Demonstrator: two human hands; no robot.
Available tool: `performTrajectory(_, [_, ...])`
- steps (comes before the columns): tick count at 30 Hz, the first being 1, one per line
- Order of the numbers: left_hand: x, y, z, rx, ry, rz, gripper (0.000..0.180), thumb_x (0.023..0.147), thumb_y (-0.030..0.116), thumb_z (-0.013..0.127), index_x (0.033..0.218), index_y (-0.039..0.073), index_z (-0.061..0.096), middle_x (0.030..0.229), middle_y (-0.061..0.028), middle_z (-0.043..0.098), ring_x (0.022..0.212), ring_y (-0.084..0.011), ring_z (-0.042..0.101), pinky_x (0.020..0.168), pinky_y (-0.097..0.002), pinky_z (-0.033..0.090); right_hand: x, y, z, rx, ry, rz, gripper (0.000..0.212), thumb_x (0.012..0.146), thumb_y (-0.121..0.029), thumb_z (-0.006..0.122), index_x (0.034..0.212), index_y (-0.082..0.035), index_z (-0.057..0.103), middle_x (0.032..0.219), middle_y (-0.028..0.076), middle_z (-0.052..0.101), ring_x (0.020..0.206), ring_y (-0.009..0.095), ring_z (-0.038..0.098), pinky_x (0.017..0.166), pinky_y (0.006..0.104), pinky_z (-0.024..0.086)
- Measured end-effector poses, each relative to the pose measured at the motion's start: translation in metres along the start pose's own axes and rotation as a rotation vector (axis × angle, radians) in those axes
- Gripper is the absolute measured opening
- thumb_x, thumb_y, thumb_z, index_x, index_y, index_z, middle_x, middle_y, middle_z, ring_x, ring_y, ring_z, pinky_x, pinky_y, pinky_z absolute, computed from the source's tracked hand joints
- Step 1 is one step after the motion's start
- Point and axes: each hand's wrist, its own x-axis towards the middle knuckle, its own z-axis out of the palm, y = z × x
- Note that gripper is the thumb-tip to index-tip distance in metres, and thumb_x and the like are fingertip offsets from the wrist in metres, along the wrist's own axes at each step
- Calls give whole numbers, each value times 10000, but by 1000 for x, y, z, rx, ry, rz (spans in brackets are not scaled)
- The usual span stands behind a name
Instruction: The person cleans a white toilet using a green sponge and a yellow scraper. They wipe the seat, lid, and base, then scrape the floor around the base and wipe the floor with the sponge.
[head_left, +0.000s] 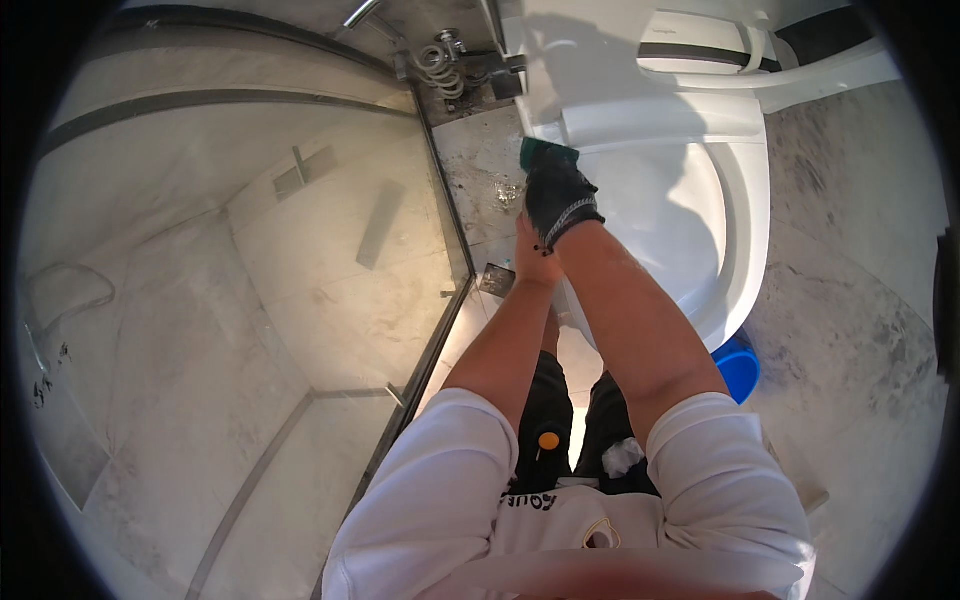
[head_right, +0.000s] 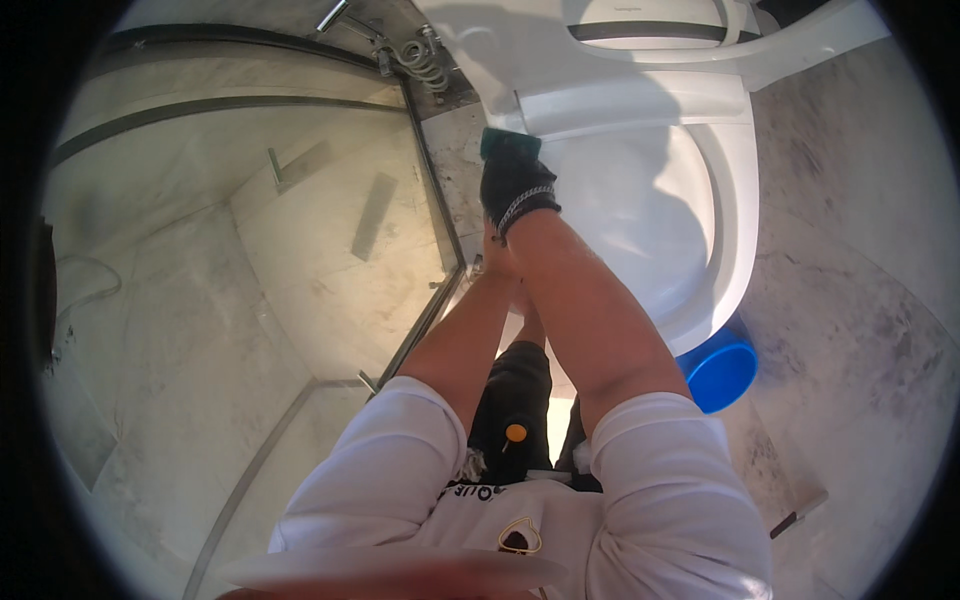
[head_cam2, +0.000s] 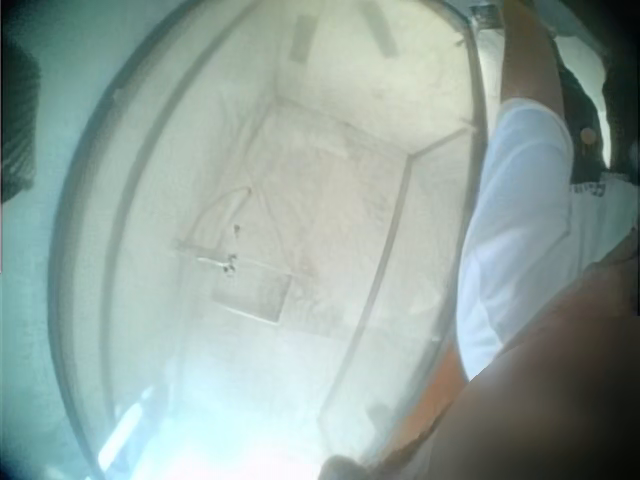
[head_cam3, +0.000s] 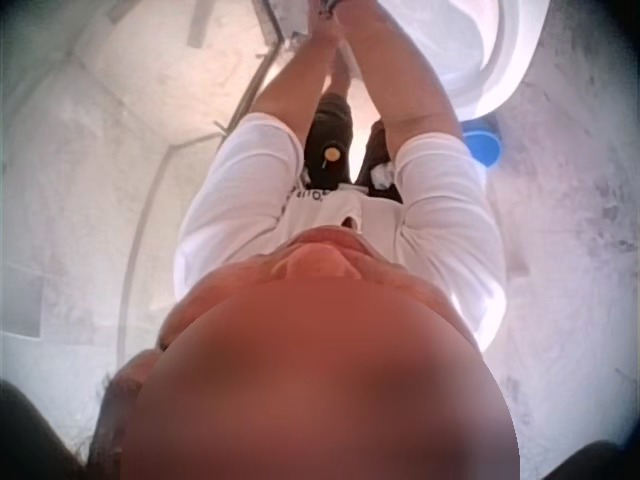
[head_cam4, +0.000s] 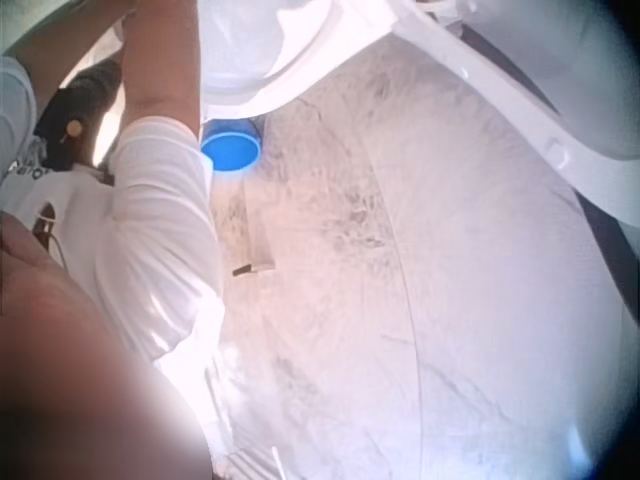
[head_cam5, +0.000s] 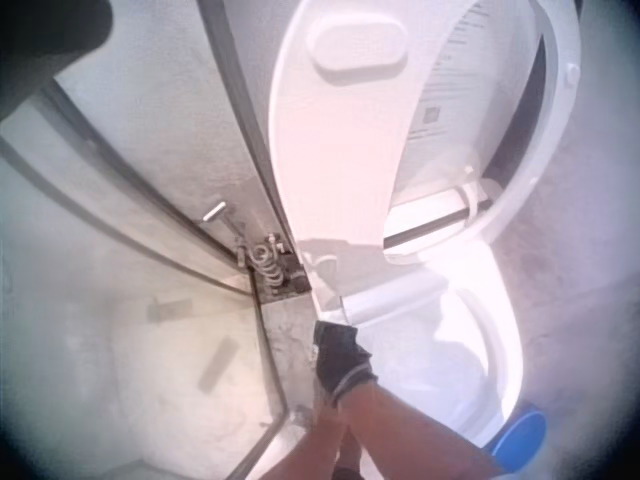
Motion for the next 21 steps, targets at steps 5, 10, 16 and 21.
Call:
performTrajectory(5, [-41,10,-20,122,42,-393,678,838,291,513,1359,50,153,1243,-236,359,1027,-362,500,843,-395,436,1,-2,11,153,294,23,281,784,-206,483,944,6,575,938,207,555,952,323,499,855,375,362])
performTrajectory(10, [-49,7,-36,121,90,-375,669,840,303,509,1357,59,159,1245,-249,350,1030,-391,490,852,-411,431,16,-11,1,-18,19,172,191,772,-192,490,842,-76,625,796,154,557,858,277,525,714,412,366])
performTrajectory(16, [-45,-1,-49,213,144,-381,643,842,295,504,1349,59,186,1248,-252,348,1093,-402,426,904,-427,382,22,-13,-6,4,-116,39,192,820,-209,449,872,-126,614,739,78,580,729,227,553,625,418,383])
performTrajectory(21, [-52,-7,-56,243,167,-443,641,846,320,496,1350,74,187,1241,-257,345,1102,-416,421,891,-448,397,-12,-2,-17,80,-223,281,317,918,-273,316,1101,-109,517,911,115,602,783,269,552,768,354,425])
